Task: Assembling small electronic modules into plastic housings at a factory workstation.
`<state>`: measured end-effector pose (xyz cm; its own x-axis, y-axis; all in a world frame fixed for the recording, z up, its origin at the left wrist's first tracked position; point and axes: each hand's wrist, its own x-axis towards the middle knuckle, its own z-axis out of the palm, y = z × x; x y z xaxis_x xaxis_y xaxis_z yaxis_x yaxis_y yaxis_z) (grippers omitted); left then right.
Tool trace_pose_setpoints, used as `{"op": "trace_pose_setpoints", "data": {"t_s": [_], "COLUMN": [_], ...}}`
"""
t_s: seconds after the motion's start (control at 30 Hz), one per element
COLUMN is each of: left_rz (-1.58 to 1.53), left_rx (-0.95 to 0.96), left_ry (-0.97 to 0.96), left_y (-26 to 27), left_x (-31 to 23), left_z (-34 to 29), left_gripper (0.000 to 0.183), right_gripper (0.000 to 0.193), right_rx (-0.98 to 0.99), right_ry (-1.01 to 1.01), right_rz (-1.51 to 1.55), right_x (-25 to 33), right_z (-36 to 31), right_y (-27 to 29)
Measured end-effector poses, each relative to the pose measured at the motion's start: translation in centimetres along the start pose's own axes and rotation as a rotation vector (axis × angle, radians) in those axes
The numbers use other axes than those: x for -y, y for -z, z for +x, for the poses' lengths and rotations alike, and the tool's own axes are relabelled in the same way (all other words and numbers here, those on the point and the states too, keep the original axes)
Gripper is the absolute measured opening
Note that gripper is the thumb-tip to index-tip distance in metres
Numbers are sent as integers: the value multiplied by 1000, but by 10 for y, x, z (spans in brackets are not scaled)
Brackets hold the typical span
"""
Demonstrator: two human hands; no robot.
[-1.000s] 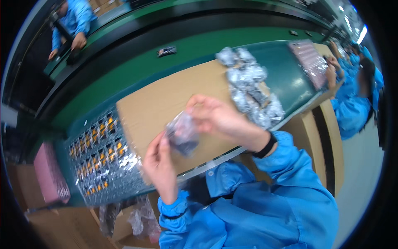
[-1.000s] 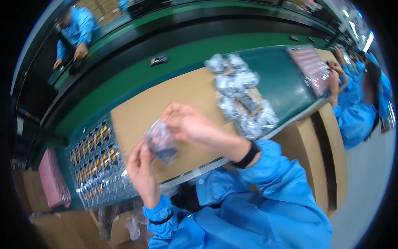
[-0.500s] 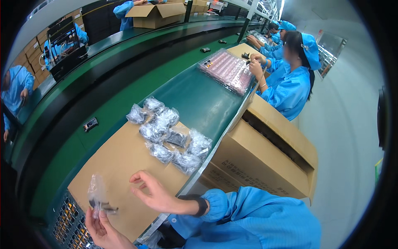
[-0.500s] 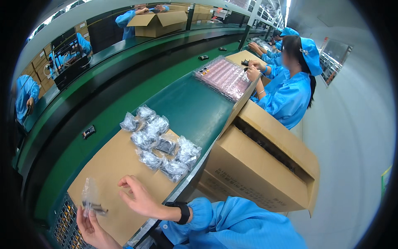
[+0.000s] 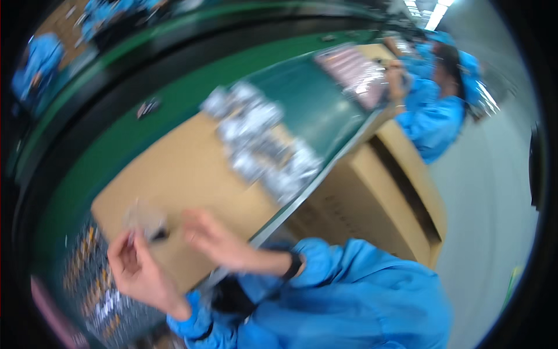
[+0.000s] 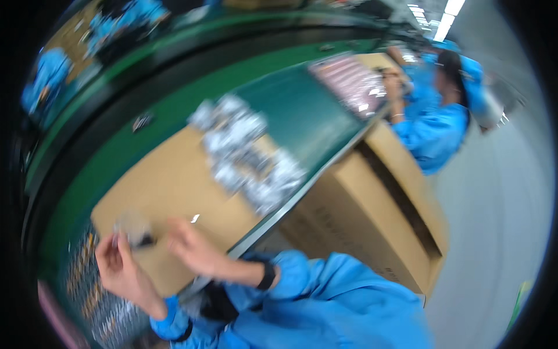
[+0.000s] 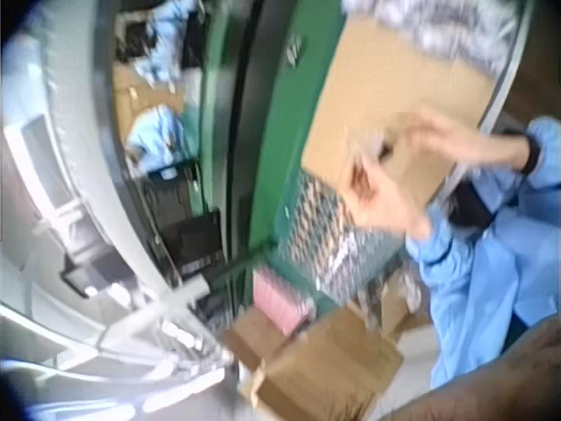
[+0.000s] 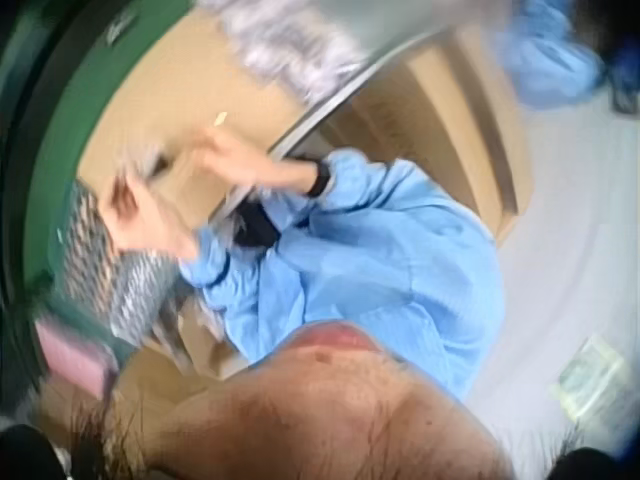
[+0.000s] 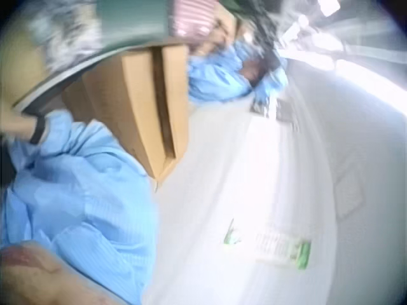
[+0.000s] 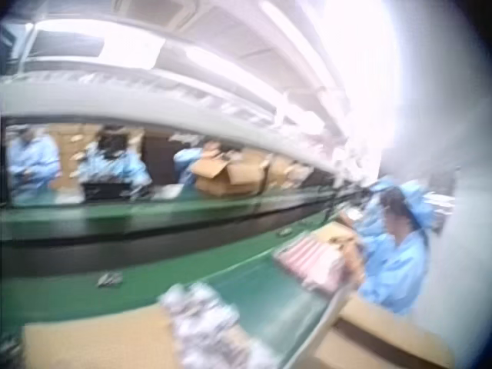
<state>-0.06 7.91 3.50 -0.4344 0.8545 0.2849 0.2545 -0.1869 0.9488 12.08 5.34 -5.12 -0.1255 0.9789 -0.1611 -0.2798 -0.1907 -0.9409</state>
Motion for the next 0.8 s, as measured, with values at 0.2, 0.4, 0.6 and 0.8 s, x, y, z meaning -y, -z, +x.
{"op": "trace_pose_setpoints", "data": {"t_s": [0.2,0.4,0.6,0.8], "left_rz": [46,316,938,1485], "left_rx": [-599,280,-89,-138], "left_ry": [-338,269,843,643], "left_y": [49,226,336,362], "left_x": [-14,27,139,199], "left_z": [-17,-100,-191,-238], "left_gripper": [19,8,14,38], "right_gripper": [57,57,59,53], "right_rx": [10,250,172,77], "right_ry": [53,505,594,818], "right_rz": [-174,-1374,-1383,-1387], "right_x": [36,49,28,4], "right_z": [-14,-12,32,76], "right_y": [3,-31,-67,-53]}}
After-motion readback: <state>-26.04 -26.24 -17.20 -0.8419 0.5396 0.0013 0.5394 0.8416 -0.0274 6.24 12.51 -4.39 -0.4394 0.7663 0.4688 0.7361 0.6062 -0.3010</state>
